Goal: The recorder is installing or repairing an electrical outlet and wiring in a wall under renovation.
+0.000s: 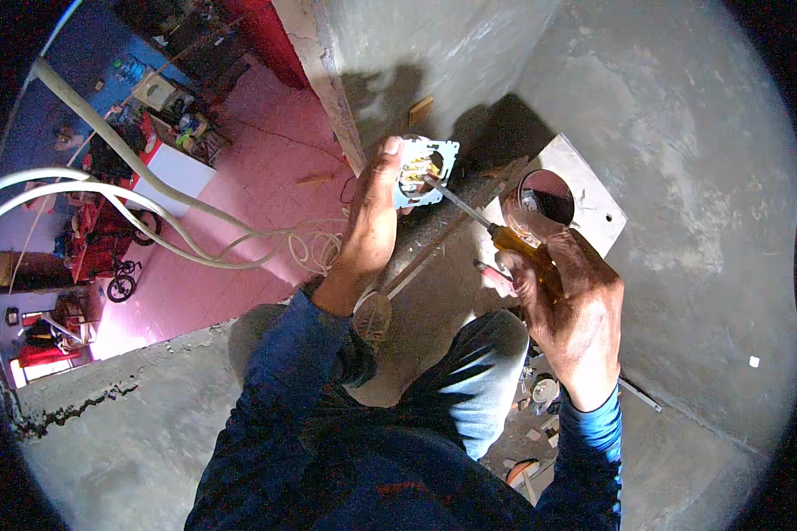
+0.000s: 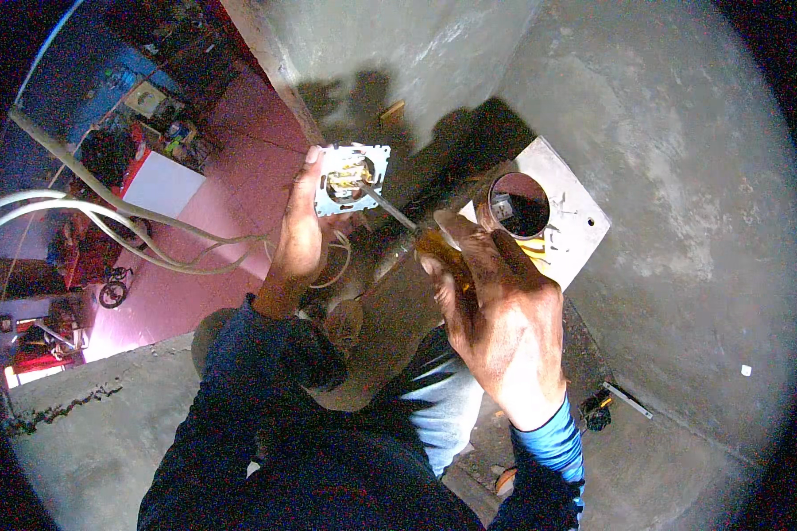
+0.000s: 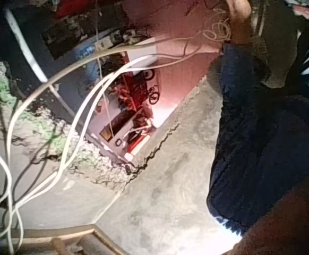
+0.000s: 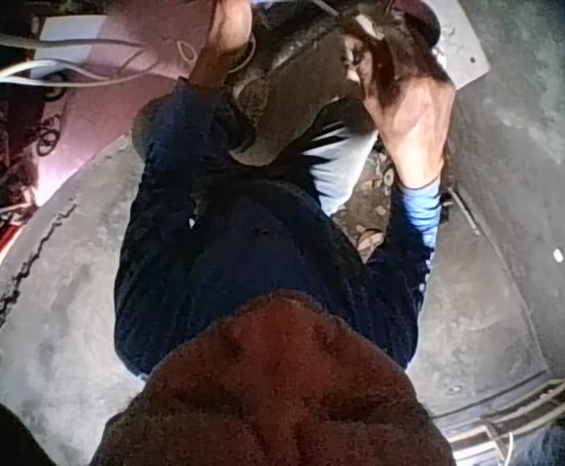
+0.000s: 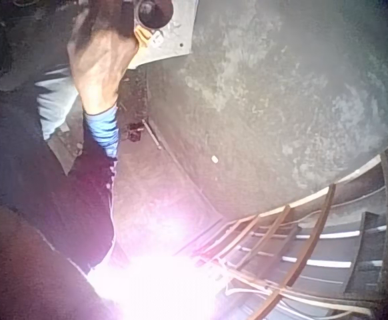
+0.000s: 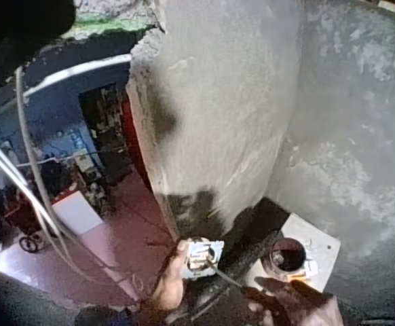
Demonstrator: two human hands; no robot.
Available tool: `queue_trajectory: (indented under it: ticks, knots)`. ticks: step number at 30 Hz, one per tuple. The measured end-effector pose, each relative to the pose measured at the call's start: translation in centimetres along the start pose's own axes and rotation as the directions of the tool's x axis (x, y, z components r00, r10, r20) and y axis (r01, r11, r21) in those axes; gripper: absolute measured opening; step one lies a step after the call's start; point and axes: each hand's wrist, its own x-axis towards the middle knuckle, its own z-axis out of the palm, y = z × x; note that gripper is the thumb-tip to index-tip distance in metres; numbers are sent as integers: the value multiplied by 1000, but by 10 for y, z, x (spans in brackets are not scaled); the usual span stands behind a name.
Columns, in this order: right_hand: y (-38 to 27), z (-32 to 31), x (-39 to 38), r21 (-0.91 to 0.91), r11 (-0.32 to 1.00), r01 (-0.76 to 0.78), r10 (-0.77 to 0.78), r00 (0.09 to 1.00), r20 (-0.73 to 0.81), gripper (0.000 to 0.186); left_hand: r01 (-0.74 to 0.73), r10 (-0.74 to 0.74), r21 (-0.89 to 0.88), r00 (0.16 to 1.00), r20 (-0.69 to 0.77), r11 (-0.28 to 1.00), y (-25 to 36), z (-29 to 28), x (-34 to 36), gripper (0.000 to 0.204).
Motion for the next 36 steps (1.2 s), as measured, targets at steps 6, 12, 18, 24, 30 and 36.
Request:
queue_trajectory:
  ticks: [6, 12, 18, 24, 30, 36]
  knots:
    - [10, -11, -22, 343, 925, -163, 185, 982, -34, 32, -12, -10, -277, 997, -75, 961, 12, 10, -3, 47]
    - [84, -10, -79, 623, 705, -339, 520, 844, -130, 26, 230, -110, -581, 966, 234, 781, 17, -11, 6, 57]
    - [191, 83, -164, 648, 588, -483, 646, 763, -17, 26, 452, -65, -679, 855, 514, 578, 14, -16, 7, 67]
    - [231, 183, -235, 731, 543, -414, 505, 856, 109, 29, 476, -63, -648, 831, 552, 594, 12, -15, 10, 64]
    - [241, 220, -293, 594, 588, -549, 430, 834, 345, 38, 520, -147, -646, 829, 540, 558, 7, -18, 9, 61]
    - [238, 226, -341, 567, 573, -592, 423, 806, 414, 38, 476, -184, -618, 860, 476, 626, 19, -13, 0, 54]
